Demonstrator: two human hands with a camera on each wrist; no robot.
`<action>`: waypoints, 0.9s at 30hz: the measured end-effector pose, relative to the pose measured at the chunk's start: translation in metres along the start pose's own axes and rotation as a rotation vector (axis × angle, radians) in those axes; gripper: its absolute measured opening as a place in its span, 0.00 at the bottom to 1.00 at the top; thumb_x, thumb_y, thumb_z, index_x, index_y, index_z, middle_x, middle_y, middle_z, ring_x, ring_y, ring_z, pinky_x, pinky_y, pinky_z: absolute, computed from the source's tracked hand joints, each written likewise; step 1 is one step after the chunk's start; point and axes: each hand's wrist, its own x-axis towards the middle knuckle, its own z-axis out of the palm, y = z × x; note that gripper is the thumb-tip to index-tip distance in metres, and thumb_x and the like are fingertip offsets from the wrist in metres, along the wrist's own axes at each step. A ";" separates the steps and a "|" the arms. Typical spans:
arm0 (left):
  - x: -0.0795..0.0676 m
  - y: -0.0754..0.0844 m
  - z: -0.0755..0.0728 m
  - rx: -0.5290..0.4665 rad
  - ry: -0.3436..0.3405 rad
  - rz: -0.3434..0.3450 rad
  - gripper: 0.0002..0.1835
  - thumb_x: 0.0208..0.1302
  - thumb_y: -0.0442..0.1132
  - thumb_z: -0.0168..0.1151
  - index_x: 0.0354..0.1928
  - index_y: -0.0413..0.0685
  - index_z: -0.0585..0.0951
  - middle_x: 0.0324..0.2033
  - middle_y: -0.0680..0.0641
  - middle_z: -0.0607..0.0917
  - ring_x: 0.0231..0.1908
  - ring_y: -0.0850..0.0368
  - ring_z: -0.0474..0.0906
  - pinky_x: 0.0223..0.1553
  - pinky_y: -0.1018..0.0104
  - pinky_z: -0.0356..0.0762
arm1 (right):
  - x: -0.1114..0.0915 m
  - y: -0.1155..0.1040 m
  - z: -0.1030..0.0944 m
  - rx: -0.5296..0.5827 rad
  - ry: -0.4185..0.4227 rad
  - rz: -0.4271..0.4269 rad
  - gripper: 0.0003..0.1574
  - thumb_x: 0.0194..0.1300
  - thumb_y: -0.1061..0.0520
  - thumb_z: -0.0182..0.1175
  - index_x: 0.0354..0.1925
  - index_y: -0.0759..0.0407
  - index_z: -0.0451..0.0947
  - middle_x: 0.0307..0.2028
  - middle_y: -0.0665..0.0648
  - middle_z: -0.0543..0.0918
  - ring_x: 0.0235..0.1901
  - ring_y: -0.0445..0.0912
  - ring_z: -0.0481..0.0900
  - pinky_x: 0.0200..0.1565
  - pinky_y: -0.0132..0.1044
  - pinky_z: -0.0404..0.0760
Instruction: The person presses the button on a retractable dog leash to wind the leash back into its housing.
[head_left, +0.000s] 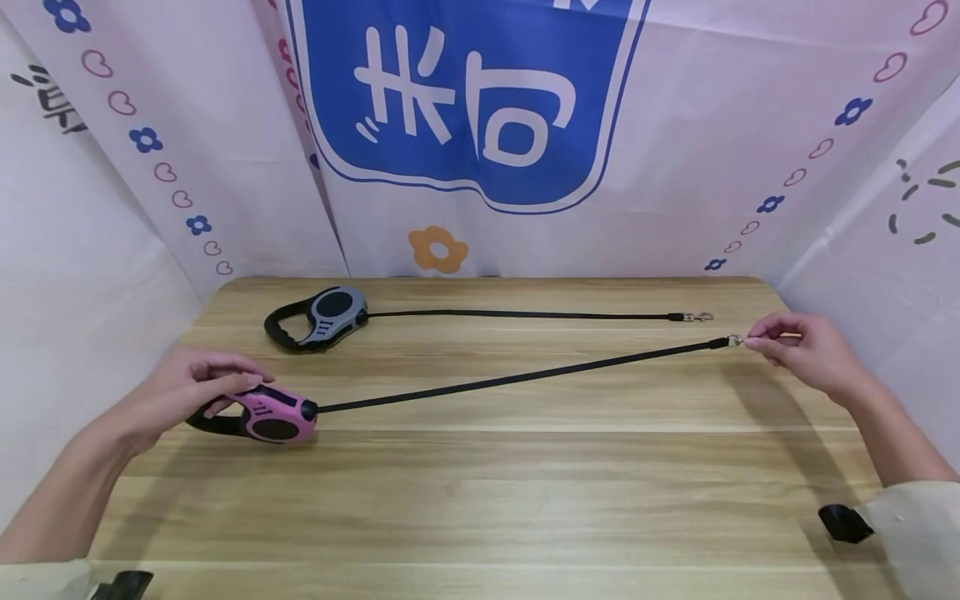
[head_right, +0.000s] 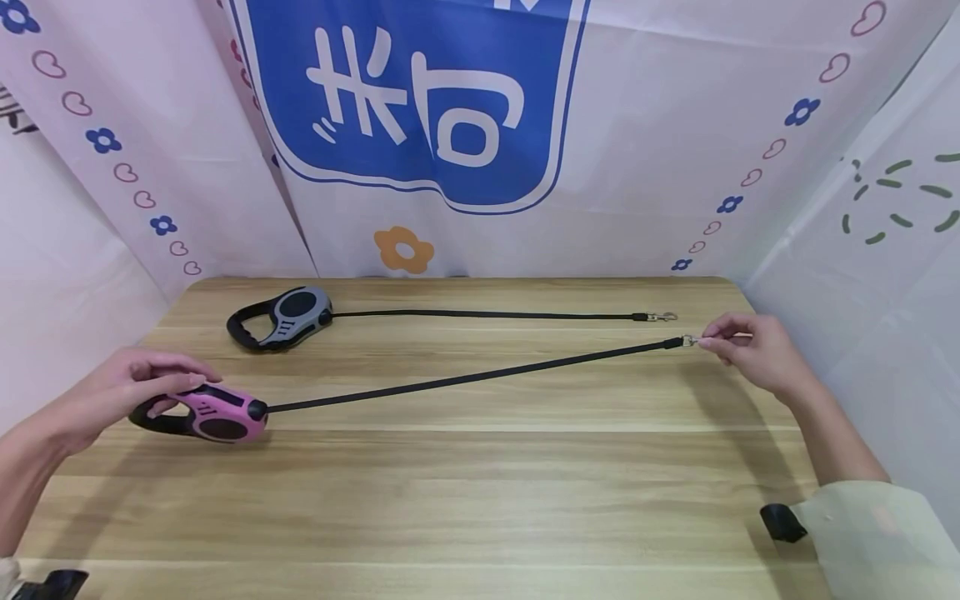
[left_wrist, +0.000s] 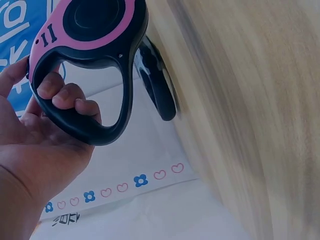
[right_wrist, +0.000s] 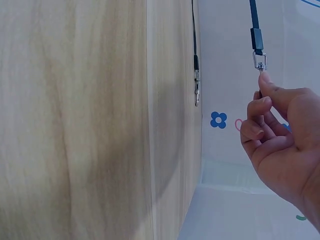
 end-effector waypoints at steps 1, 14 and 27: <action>0.000 0.000 0.000 0.000 -0.008 0.002 0.21 0.74 0.28 0.58 0.44 0.67 0.90 0.20 0.54 0.81 0.18 0.62 0.69 0.18 0.61 0.64 | 0.000 0.000 0.000 0.006 0.003 0.003 0.07 0.72 0.70 0.61 0.41 0.78 0.77 0.26 0.44 0.80 0.23 0.36 0.75 0.24 0.29 0.74; -0.001 -0.009 0.001 -0.287 -0.007 -0.043 0.22 0.78 0.26 0.50 0.45 0.57 0.91 0.23 0.54 0.79 0.22 0.62 0.71 0.24 0.66 0.67 | -0.005 -0.001 -0.003 0.048 0.006 0.026 0.06 0.72 0.69 0.62 0.39 0.75 0.78 0.26 0.45 0.80 0.22 0.37 0.74 0.22 0.31 0.72; -0.002 -0.005 0.007 -0.626 0.140 -0.111 0.20 0.76 0.25 0.54 0.40 0.52 0.93 0.32 0.53 0.90 0.27 0.67 0.79 0.28 0.76 0.76 | -0.007 0.004 -0.003 0.034 0.005 0.019 0.05 0.71 0.67 0.64 0.39 0.72 0.80 0.25 0.50 0.80 0.22 0.39 0.75 0.22 0.34 0.72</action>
